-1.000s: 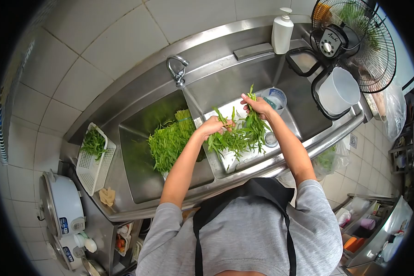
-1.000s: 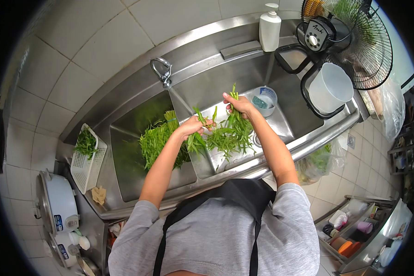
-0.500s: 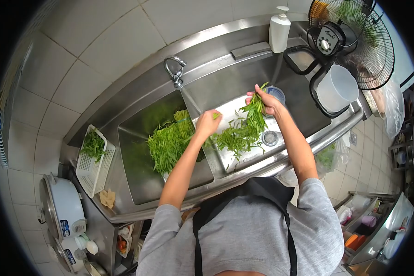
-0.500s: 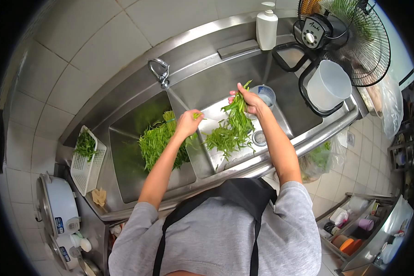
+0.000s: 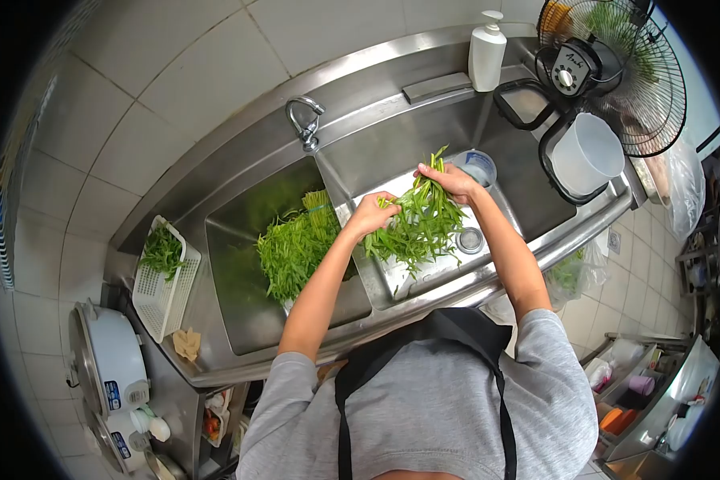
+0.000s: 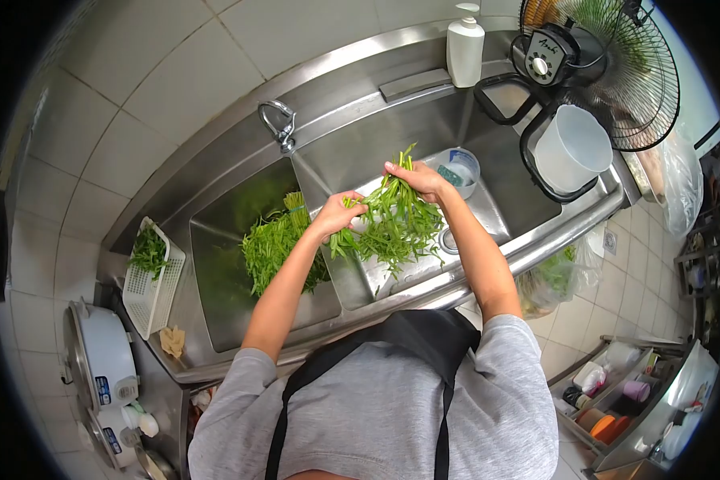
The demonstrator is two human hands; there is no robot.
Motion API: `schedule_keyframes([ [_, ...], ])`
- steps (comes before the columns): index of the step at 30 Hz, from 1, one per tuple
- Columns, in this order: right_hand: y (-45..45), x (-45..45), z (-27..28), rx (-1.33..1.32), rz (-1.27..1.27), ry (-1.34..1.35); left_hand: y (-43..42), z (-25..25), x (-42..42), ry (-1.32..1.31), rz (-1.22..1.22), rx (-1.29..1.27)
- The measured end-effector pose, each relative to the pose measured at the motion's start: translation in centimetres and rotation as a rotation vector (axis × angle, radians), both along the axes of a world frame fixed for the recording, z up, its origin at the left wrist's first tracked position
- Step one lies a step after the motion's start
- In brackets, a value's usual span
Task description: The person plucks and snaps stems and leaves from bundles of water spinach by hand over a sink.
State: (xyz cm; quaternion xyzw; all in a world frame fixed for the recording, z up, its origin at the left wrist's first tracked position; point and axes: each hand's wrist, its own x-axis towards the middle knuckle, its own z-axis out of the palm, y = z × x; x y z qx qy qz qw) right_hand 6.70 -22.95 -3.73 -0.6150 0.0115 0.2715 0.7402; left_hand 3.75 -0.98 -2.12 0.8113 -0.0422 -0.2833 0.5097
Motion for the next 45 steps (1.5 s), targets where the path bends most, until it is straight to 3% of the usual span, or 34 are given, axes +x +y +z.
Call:
schedule_keyframes([
  [3,0.3,-0.1,-0.2,-0.064,-0.009,-0.018,1.0,0.3,-0.1,-0.068,-0.017,-0.010],
  [6,0.7,-0.3,-0.1,-0.107,0.007,-0.049,1.8,-2.0,1.8,-0.376,0.201,-0.045],
  [9,2.0,-0.3,0.4,-0.126,0.021,-0.107,0.8,-0.8,2.0,-0.367,0.067,0.073],
  [13,3.5,-0.2,0.8,-0.194,0.037,-0.226,-0.7,0.5,1.4,-0.274,-0.010,0.156],
  [17,3.2,-0.1,1.4,-0.366,0.118,-0.288,0.1,-2.0,2.6,-0.078,0.041,-0.046],
  [20,2.4,0.2,-0.4,-0.444,0.054,-0.546,1.4,-1.1,2.5,-0.065,0.087,0.019],
  [27,0.1,0.3,0.3,-0.612,0.052,-0.331,3.8,0.9,2.2,0.117,0.072,-0.099],
  [31,1.3,0.6,1.0,-0.621,0.095,-0.472,2.8,2.0,1.7,0.140,-0.037,-0.089],
  [45,3.1,0.5,1.5,-0.288,0.203,-0.355,2.6,1.9,1.1,0.067,-0.074,-0.118],
])
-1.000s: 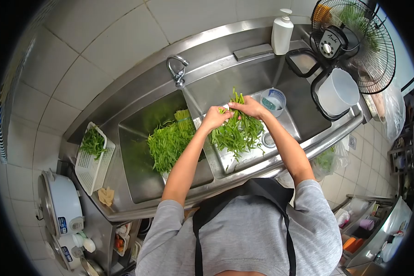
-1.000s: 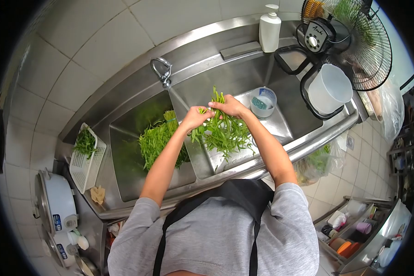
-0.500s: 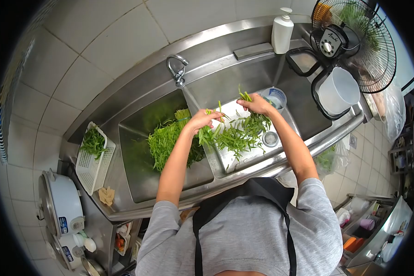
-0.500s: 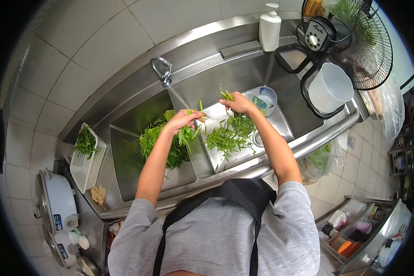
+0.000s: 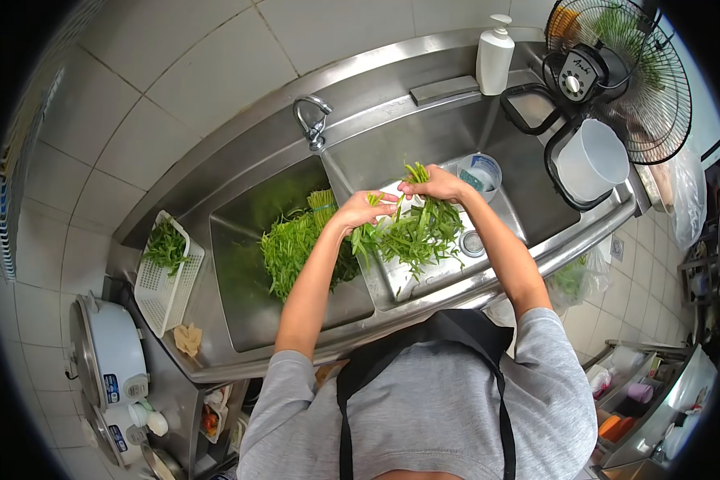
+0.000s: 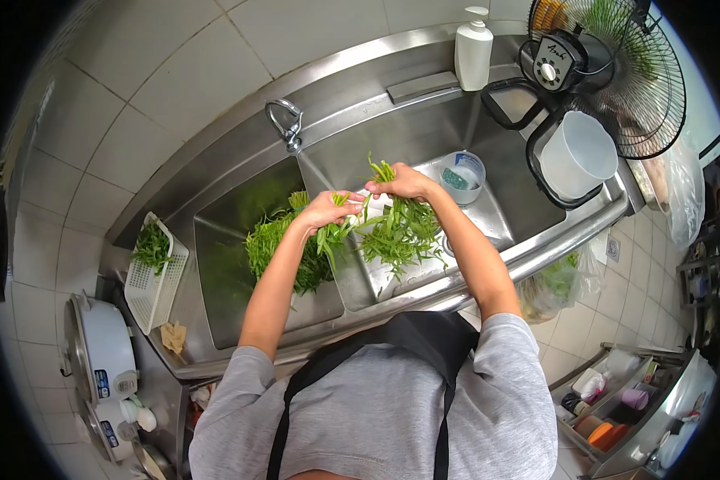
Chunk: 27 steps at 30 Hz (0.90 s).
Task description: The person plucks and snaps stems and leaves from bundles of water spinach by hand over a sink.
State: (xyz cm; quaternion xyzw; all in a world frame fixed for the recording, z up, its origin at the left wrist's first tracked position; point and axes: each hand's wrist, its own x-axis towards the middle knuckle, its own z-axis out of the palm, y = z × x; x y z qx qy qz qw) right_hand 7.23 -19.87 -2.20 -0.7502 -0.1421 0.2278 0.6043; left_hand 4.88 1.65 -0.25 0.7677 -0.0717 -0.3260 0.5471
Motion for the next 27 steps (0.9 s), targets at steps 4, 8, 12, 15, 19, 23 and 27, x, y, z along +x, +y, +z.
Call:
schedule_keyframes([
  [4,-0.8,-0.2,0.1,-0.061,0.008,-0.009,0.4,0.0,-0.1,0.011,-0.038,0.046],
  [8,-1.4,0.6,-1.2,-0.146,-0.010,-0.030,1.1,0.0,-0.7,0.026,-0.078,0.094],
  [12,-2.4,0.5,-0.5,-0.225,-0.030,-0.021,3.0,-0.5,-0.7,0.069,-0.073,0.071],
  [15,-2.9,0.4,-0.3,-0.165,-0.064,-0.007,3.8,0.1,-1.3,0.053,-0.056,0.101],
  [19,-3.7,0.5,-0.8,-0.185,-0.093,-0.015,4.8,-0.3,-1.4,0.016,-0.032,0.175],
  [23,-4.2,0.3,-0.2,-0.218,-0.100,-0.014,5.3,-1.6,-0.5,-0.107,0.063,0.224],
  [27,-3.5,0.4,-0.2,-0.223,-0.054,-0.062,2.6,-1.0,-0.1,-0.474,0.120,0.250],
])
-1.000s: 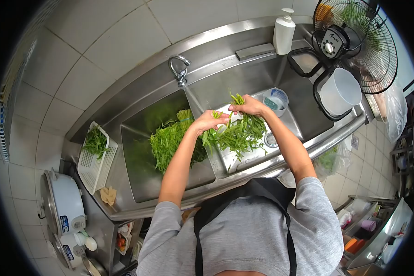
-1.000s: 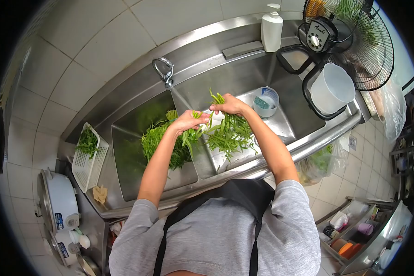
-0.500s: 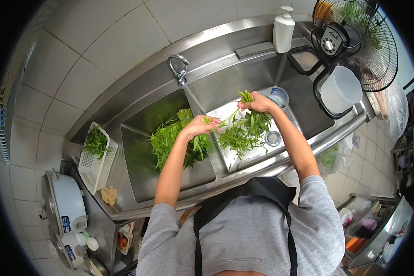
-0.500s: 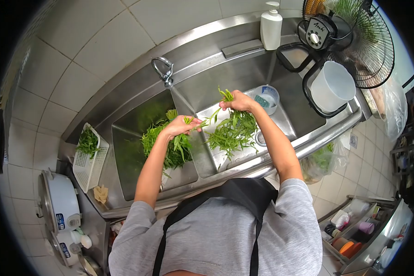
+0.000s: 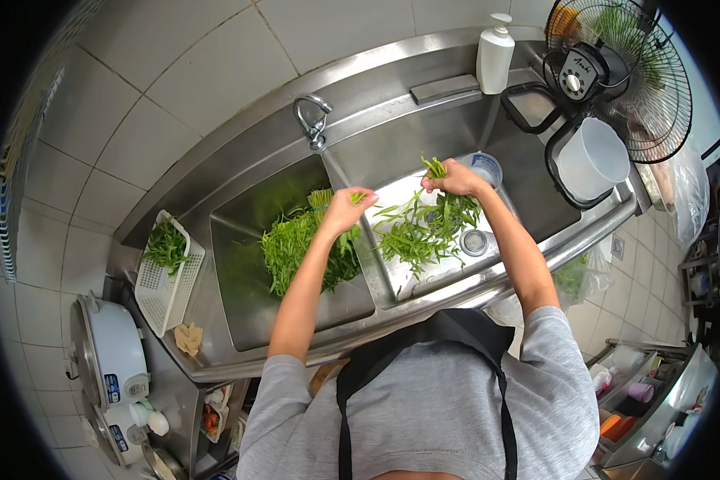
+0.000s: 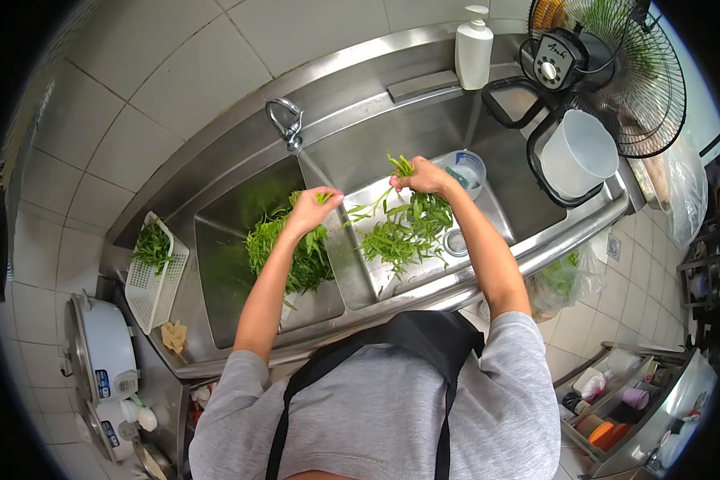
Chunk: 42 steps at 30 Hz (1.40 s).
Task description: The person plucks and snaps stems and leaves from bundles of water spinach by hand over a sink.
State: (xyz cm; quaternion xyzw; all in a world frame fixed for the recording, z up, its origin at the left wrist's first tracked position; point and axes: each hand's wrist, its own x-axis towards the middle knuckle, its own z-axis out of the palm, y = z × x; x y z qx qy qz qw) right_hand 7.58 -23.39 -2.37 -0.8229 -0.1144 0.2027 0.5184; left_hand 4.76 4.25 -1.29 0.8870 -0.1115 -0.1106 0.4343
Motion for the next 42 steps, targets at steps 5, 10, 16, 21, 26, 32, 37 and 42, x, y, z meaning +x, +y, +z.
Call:
schedule_keyframes([
  [5,1.5,-0.6,2.4,-0.036,0.027,0.061,-4.8,1.1,-1.0,-0.067,-0.084,0.238],
  [10,0.5,0.2,0.2,0.338,-0.120,0.337,-7.1,2.6,-1.6,-0.122,0.049,0.277],
  [16,0.1,0.2,-0.2,0.652,-0.201,0.482,-6.9,-2.8,-0.8,-0.049,-0.127,-0.014],
  [21,1.2,-0.2,0.1,0.697,-0.164,0.471,-7.2,-2.2,-0.7,0.074,-0.159,-0.025],
  [26,0.8,0.1,-0.7,0.483,-0.165,0.453,-6.1,-0.6,-0.7,0.233,-0.060,-0.102],
  [32,1.6,0.4,-2.1,0.489,-0.274,0.503,-5.5,-2.0,-0.5,0.304,-0.067,-0.126],
  [37,1.0,0.9,-2.0,0.759,-0.339,0.644,-4.8,-3.2,-0.6,0.138,0.144,-0.320],
  [42,0.0,2.1,-3.4,0.966,-0.372,0.797,-3.8,-6.6,-2.2,0.431,-0.084,-0.214],
])
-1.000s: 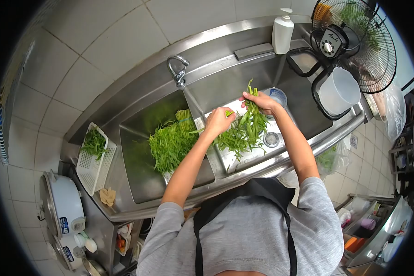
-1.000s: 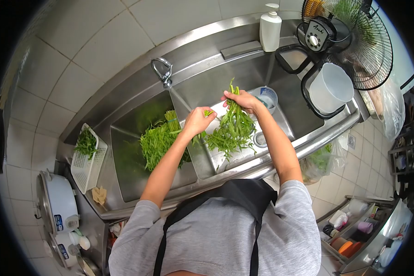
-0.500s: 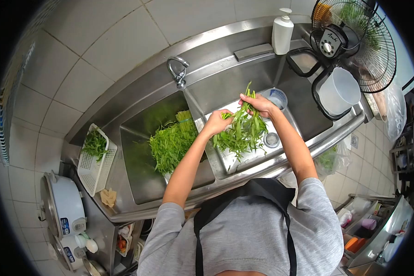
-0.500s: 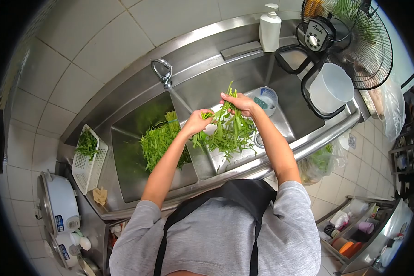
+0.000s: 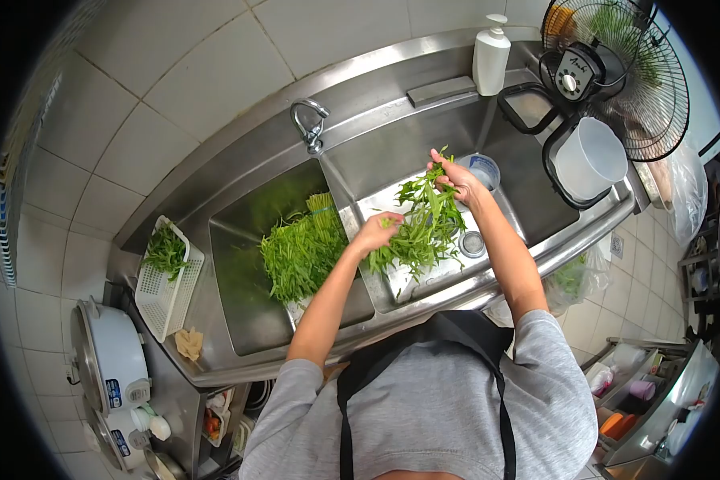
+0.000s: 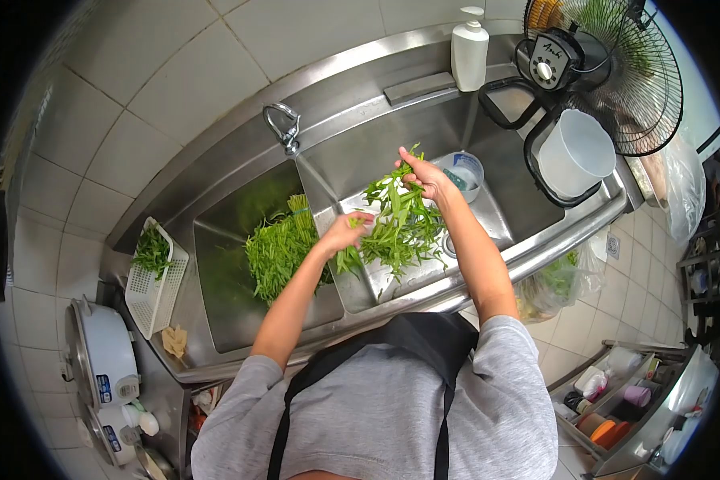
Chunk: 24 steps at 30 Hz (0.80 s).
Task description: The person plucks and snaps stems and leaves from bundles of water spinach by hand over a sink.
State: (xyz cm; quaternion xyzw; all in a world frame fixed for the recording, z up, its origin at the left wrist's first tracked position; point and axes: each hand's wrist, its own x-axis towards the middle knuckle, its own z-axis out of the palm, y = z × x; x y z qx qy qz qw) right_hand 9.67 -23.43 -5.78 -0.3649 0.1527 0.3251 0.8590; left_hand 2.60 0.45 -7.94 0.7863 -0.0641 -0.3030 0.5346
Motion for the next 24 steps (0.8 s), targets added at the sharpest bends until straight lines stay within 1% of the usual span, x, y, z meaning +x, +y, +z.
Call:
schedule_keyframes([
  [3,0.2,0.0,-0.1,0.066,-0.027,0.030,-2.3,1.6,-1.8,0.091,0.059,-0.220],
  [4,0.1,-0.1,-0.2,0.068,-0.007,0.020,-2.4,1.9,-1.6,0.208,0.036,-0.201],
  [6,0.1,0.0,0.0,0.072,0.034,-0.006,-2.4,2.9,-1.2,0.187,-0.067,-0.131],
  [7,0.1,-0.1,0.0,0.007,-0.019,-0.039,-2.3,3.2,-1.1,0.175,-0.117,-0.095],
  [9,0.0,-0.4,0.2,-0.120,-0.126,-0.107,-1.5,2.9,-0.9,0.181,-0.135,-0.069],
  [10,-0.4,-0.4,0.4,-0.142,-0.157,-0.132,-0.9,2.6,-0.8,0.186,-0.144,-0.055],
  [13,-1.6,-0.4,0.8,-0.256,-0.300,-0.203,0.9,2.2,-0.4,0.274,-0.108,-0.059],
  [14,-2.1,-0.5,0.9,-0.374,-0.349,-0.213,1.3,2.1,-0.3,0.279,-0.101,-0.046],
  [17,-3.8,-0.1,-0.3,-0.585,-0.297,-0.288,2.1,2.9,-0.2,0.321,-0.062,-0.080],
  [18,-3.7,-0.6,-0.1,-0.682,-0.237,-0.329,2.2,3.1,0.0,0.325,-0.078,-0.083],
  [21,-2.3,-2.0,0.7,-0.890,0.051,-0.394,1.9,2.8,0.3,0.355,-0.079,-0.155],
  [22,-1.4,-2.4,1.1,-0.911,0.126,-0.414,1.6,3.4,0.2,0.374,-0.092,-0.190],
  [23,-0.8,-2.3,0.3,-0.836,0.180,-0.445,1.2,3.9,0.1,0.393,-0.106,-0.224],
  [24,0.0,-2.6,0.8,-0.774,0.192,-0.438,0.8,4.6,0.0,0.411,-0.118,-0.258],
])
